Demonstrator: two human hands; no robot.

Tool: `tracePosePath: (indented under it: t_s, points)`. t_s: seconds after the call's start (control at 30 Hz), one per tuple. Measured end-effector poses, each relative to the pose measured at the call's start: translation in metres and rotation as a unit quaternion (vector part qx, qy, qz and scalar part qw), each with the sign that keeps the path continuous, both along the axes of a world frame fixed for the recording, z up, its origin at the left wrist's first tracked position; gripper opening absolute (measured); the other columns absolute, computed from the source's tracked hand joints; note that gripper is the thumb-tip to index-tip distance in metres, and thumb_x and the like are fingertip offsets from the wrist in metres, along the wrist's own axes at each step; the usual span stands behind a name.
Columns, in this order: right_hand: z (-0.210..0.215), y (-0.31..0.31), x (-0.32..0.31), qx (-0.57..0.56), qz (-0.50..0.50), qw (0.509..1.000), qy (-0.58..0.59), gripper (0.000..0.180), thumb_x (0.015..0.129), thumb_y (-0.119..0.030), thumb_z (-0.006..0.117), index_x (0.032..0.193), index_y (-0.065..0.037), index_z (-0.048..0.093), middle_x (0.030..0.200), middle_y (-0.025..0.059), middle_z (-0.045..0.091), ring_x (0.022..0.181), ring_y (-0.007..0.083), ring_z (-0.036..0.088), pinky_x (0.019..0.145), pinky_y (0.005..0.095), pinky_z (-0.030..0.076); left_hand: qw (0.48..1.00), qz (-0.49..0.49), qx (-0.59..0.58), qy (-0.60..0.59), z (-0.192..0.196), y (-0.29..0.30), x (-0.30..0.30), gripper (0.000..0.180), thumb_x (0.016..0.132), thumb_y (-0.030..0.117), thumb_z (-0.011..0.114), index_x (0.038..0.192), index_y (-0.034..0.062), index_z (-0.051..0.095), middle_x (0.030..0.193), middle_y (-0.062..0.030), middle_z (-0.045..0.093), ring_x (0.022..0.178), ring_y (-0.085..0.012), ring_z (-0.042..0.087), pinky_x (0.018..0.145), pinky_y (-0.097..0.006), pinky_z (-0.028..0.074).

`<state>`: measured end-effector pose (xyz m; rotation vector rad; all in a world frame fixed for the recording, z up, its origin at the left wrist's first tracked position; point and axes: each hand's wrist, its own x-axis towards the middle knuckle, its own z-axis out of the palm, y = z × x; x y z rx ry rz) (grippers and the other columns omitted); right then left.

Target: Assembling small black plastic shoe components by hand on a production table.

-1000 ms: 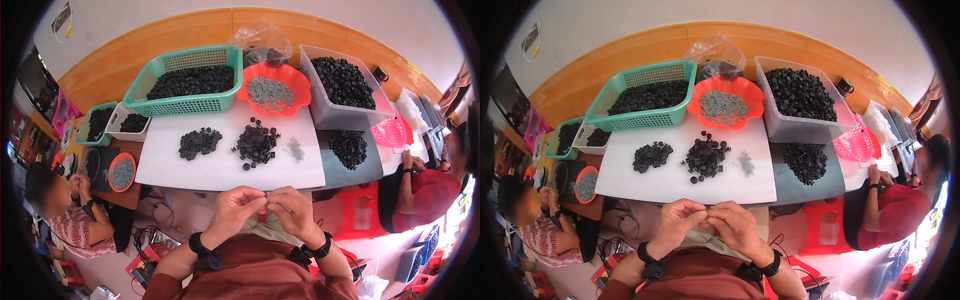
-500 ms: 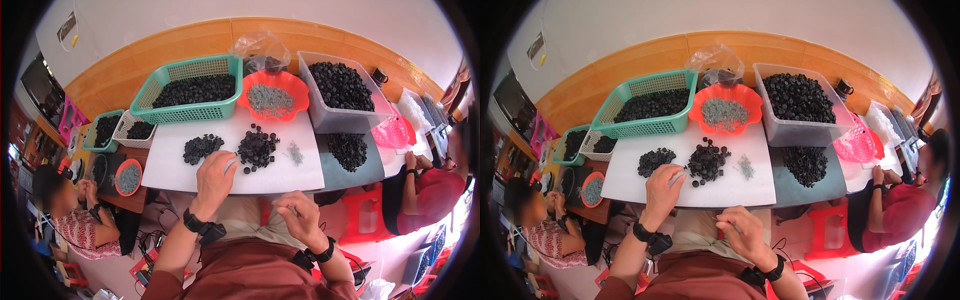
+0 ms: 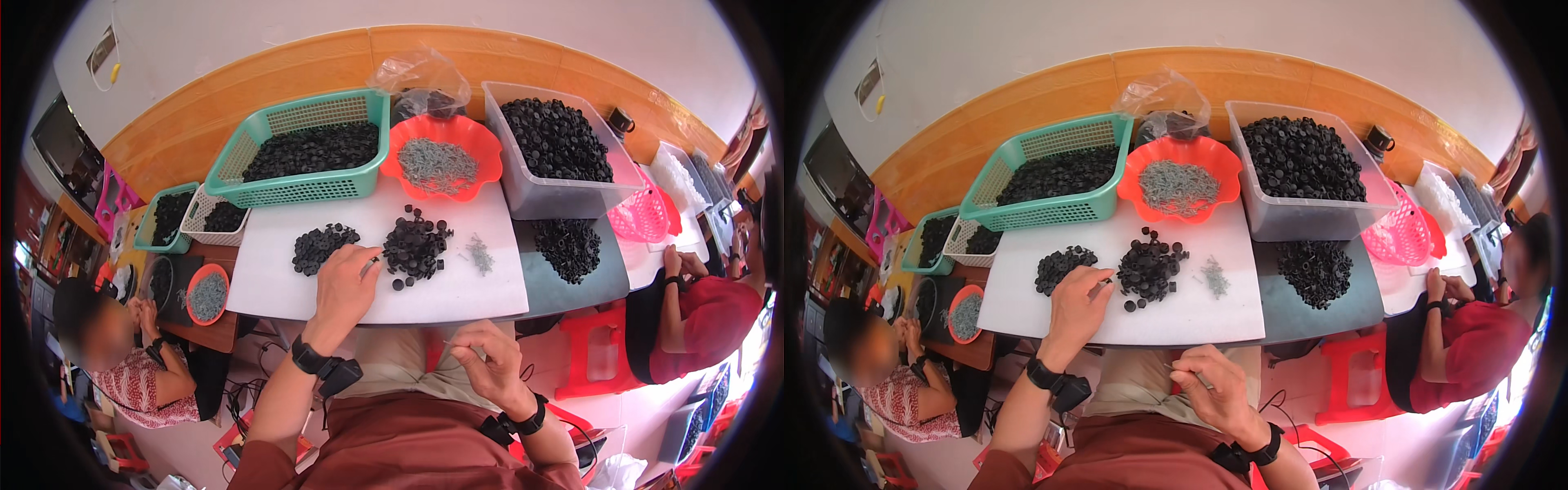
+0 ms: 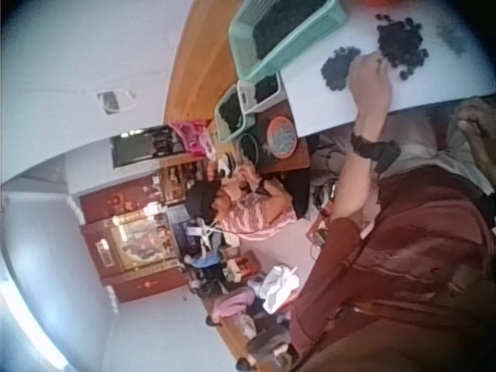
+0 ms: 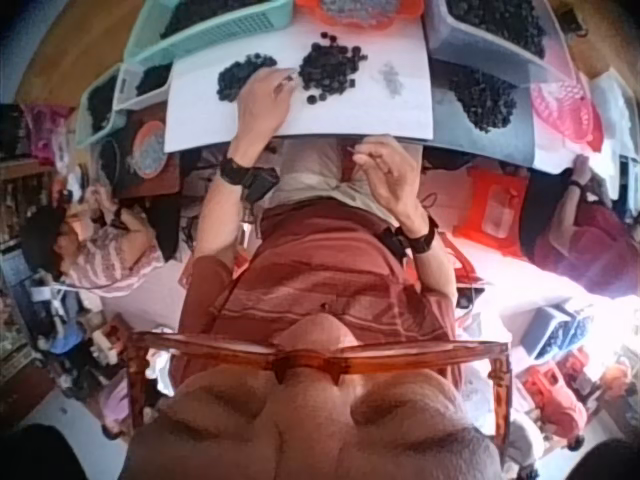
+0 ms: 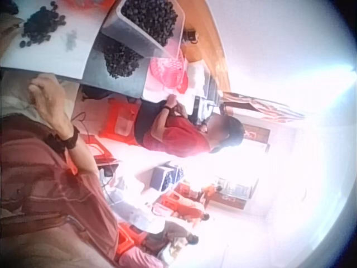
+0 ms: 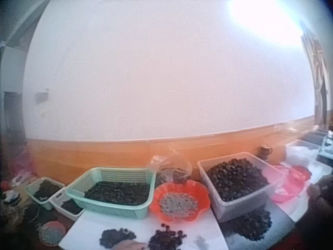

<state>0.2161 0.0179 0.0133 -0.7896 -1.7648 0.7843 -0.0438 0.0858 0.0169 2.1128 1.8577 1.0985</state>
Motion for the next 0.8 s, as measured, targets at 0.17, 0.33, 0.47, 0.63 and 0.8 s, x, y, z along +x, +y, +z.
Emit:
tracePosePath:
  t_s: [0.17, 0.33, 0.47, 0.63, 0.8]
  points:
    - [0.000, 0.005, 0.001, 0.005, 0.000, 1.000, 0.000, 0.013, 0.088, 0.003, 0.075, 0.100, 0.000, 0.069, 0.092, 0.0126, 0.069, 0.076, 0.0224, 0.066, 0.068, 0.0310, 0.052, 0.968, -0.031, -0.050, -0.244, 0.001, -0.017, -0.005, 0.018, 0.093, 0.008, 0.072, 0.109, 0.0010, 0.073, 0.097, -0.0073, 0.070, 0.084, -0.0157, 0.068, 0.073, -0.029, 0.056]
    - [0.011, 0.011, -0.006, -0.008, -0.005, 1.000, 0.005, 0.008, 0.089, 0.004, 0.073, 0.095, 0.000, 0.069, 0.090, 0.0116, 0.069, 0.077, 0.0205, 0.066, 0.069, 0.0296, 0.052, 0.825, -0.068, -0.159, -0.538, 0.008, -0.035, -0.009, 0.018, 0.095, 0.007, 0.072, 0.112, -0.0012, 0.070, 0.103, -0.0076, 0.070, 0.090, -0.0131, 0.068, 0.078, -0.030, 0.059]
    - [0.018, 0.018, -0.013, 0.026, 0.005, 1.000, 0.017, 0.014, 0.088, 0.002, 0.076, 0.100, 0.000, 0.069, 0.091, 0.0111, 0.068, 0.072, 0.0194, 0.064, 0.063, 0.0292, 0.051, 0.624, -0.114, -0.213, -0.743, 0.012, -0.045, -0.008, 0.014, 0.097, 0.004, 0.068, 0.110, 0.0010, 0.068, 0.110, -0.0106, 0.072, 0.095, -0.0155, 0.070, 0.087, -0.032, 0.061]
    - [0.027, 0.024, -0.034, 0.053, -0.006, 0.998, 0.021, 0.014, 0.085, 0.005, 0.076, 0.096, 0.000, 0.070, 0.090, 0.0119, 0.069, 0.074, 0.0204, 0.066, 0.066, 0.0300, 0.053, 0.552, -0.107, -0.240, -0.791, 0.010, -0.056, 0.009, 0.011, 0.098, 0.005, 0.067, 0.109, 0.0030, 0.068, 0.113, -0.0117, 0.072, 0.097, -0.0174, 0.071, 0.090, -0.033, 0.061]
    - [0.019, 0.032, -0.046, 0.124, -0.016, 0.992, 0.023, 0.018, 0.082, 0.002, 0.080, 0.097, -0.001, 0.071, 0.090, 0.0118, 0.069, 0.072, 0.0220, 0.066, 0.062, 0.0304, 0.053, 0.522, -0.121, -0.259, -0.804, 0.010, -0.065, 0.022, 0.011, 0.099, 0.008, 0.068, 0.109, 0.0062, 0.069, 0.116, -0.0101, 0.072, 0.101, -0.0181, 0.070, 0.093, -0.033, 0.059]
